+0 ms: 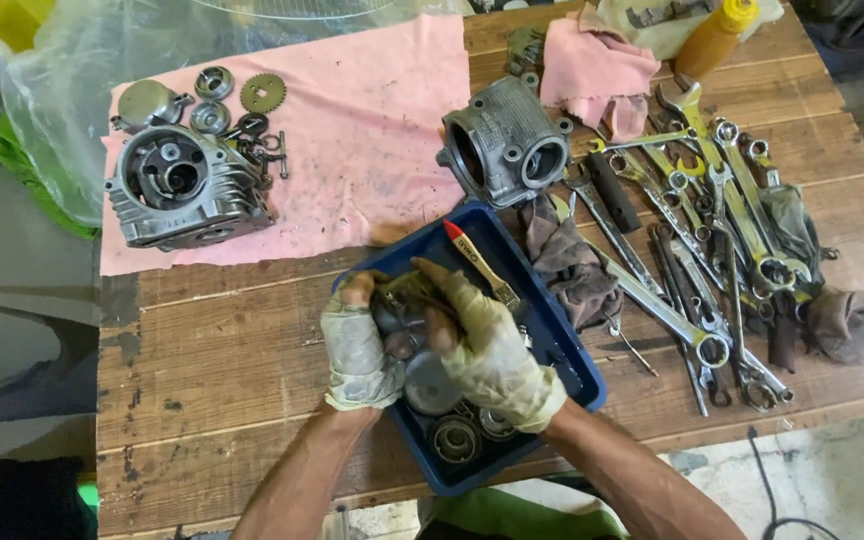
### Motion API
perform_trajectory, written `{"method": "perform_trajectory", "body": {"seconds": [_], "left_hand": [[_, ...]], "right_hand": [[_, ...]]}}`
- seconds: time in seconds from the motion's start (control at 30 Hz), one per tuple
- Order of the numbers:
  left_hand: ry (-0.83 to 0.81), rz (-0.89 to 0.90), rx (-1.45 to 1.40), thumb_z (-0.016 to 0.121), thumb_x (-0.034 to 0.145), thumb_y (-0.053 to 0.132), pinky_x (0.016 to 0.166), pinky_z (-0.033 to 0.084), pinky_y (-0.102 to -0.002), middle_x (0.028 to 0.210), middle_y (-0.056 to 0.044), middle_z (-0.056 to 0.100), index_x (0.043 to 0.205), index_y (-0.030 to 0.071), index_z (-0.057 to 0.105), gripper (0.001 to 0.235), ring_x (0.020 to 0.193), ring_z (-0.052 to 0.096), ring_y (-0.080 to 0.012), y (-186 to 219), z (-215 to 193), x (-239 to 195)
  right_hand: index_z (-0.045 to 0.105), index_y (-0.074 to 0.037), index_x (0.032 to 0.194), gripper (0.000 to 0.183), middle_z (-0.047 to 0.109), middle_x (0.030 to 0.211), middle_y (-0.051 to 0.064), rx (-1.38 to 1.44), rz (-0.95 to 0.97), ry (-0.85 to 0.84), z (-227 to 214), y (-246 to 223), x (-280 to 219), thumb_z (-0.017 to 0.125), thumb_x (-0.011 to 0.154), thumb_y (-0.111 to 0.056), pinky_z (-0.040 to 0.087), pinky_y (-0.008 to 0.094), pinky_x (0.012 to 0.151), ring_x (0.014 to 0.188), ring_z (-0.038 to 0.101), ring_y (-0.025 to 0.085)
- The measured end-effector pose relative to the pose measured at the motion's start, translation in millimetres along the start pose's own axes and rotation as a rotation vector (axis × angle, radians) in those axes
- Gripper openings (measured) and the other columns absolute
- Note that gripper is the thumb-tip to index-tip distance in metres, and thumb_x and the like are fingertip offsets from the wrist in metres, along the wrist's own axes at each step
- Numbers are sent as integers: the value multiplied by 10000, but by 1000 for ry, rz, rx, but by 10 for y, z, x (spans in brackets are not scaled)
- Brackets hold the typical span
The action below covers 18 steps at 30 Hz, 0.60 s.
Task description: Cleaning a motorcycle camshaft and other engine parts using a small brush and cleaning fluid in a tray.
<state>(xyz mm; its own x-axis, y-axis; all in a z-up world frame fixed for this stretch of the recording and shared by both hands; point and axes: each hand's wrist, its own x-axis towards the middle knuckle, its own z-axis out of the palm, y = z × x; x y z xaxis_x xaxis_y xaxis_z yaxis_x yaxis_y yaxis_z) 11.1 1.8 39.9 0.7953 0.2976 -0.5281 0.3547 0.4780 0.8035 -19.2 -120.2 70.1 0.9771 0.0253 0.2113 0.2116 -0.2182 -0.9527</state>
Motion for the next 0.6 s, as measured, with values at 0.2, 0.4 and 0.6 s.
{"method": "perform_trajectory", "body": {"seconds": [0.2,0.4,0.6], "left_hand": [[-70,163,194,623,939,296,288,381,-260,558,-111,548,858,113,683,209,385,522,-193,-321,-57,183],[-43,52,50,598,925,285,211,294,-310,458,-138,467,844,57,662,251,228,362,-194,-147,-22,64],[-35,114,252,624,932,337,278,343,-267,522,-75,495,893,123,689,228,341,456,-152,-267,6,78]], "right_hand": [[778,-153,950,160,742,722,60,-169,110,217,-32,499,52,712,951,-299,593,288,604,702,761,155],[766,-75,1170,328,789,928,208,80,174,39,-86,-3,-19,662,876,-178,619,461,731,911,765,288],[743,-87,874,142,677,616,130,-144,83,241,-10,329,100,697,946,-201,538,334,487,553,699,224]]}}
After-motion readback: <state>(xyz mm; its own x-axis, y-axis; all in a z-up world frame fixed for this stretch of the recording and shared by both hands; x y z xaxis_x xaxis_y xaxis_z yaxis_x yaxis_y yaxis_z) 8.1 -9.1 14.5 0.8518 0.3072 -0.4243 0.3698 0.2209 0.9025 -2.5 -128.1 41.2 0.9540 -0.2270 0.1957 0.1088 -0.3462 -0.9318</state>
